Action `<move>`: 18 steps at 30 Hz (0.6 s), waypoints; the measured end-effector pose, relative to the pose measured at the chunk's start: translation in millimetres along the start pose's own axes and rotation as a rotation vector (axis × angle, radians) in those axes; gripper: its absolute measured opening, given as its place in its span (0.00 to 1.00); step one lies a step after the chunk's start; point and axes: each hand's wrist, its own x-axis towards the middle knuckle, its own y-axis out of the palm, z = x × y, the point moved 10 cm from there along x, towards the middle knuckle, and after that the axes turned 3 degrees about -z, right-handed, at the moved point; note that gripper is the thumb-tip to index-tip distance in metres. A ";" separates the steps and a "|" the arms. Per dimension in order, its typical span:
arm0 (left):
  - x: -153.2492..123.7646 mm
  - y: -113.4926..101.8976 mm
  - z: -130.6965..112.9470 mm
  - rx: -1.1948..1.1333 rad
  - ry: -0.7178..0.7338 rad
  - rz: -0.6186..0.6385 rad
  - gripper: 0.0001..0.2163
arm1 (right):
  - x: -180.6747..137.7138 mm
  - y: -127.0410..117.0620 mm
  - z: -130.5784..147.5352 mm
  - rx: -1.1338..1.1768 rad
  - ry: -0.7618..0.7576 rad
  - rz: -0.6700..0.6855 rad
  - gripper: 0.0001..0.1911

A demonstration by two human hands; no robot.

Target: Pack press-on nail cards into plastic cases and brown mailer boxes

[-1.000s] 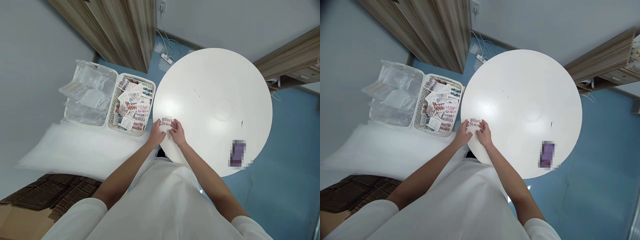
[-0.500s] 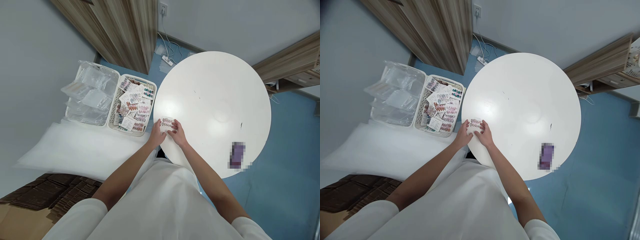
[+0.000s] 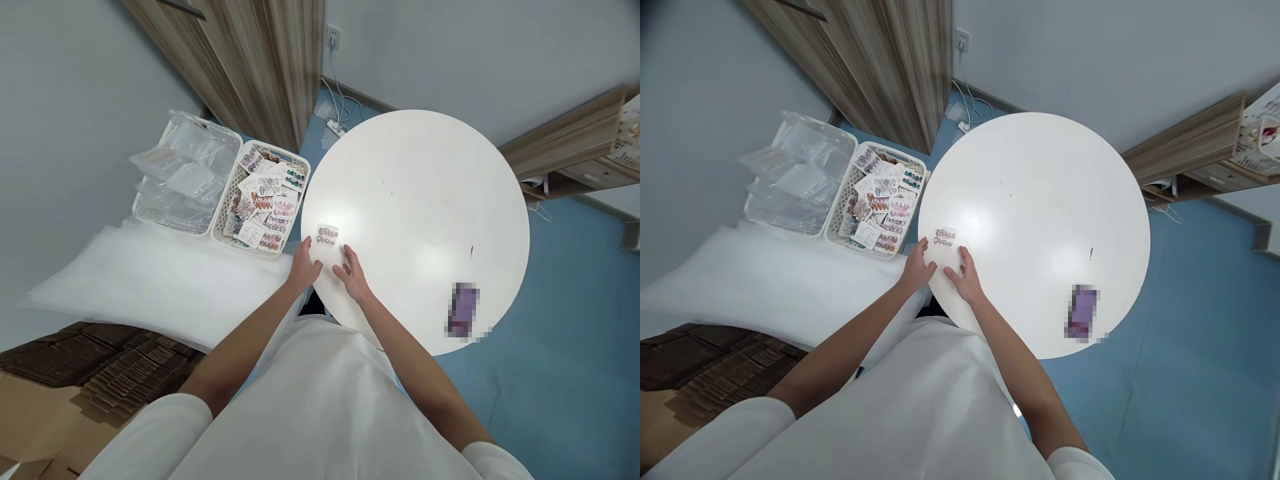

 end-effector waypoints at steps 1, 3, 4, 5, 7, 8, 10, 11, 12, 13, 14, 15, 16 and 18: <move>-3.6 0.6 -0.8 0.004 -0.009 -0.008 0.32 | -5.0 -0.6 0.6 -0.006 -0.010 0.020 0.35; -14.6 2.5 -2.8 0.010 -0.020 -0.008 0.30 | -14.4 -4.7 0.6 -0.020 -0.034 0.034 0.34; -22.2 3.8 -3.5 0.009 -0.024 0.001 0.28 | -18.3 -8.5 0.0 -0.025 -0.047 0.025 0.34; -30.9 5.2 -3.8 0.005 -0.027 0.016 0.27 | -21.5 -12.9 -1.1 -0.027 -0.056 0.008 0.32; -51.0 8.0 -2.8 -0.005 -0.037 0.066 0.24 | -25.7 -22.0 -4.4 -0.021 -0.059 -0.040 0.28; -61.5 8.9 -1.8 -0.007 -0.043 0.098 0.23 | -27.1 -25.2 -5.9 -0.012 -0.056 -0.058 0.26; -81.6 8.3 -0.3 0.001 -0.047 0.168 0.22 | -29.1 -24.5 -6.1 0.013 -0.057 -0.051 0.21; -89.9 4.4 0.4 0.011 -0.050 0.181 0.21 | -30.0 -20.6 -4.2 0.024 -0.065 -0.026 0.19; -96.7 -1.9 0.8 0.021 -0.055 0.178 0.21 | -31.0 -14.8 -1.2 0.034 -0.077 0.008 0.18; -102.0 -10.6 1.3 0.031 -0.064 0.157 0.21 | -31.8 -7.4 2.7 0.040 -0.088 0.048 0.17; -105.9 -21.3 1.9 0.036 -0.079 0.122 0.21 | -32.5 0.9 6.9 0.041 -0.098 0.087 0.16; -108.8 -33.0 2.6 0.037 -0.098 0.082 0.21 | -32.9 9.8 11.4 0.038 -0.105 0.125 0.16; -110.8 -45.3 3.5 0.031 -0.117 0.040 0.21 | -32.9 19.1 16.2 0.034 -0.110 0.162 0.16; -112.5 -69.6 5.6 0.003 -0.147 -0.033 0.21 | -31.3 39.1 25.6 0.021 -0.111 0.237 0.15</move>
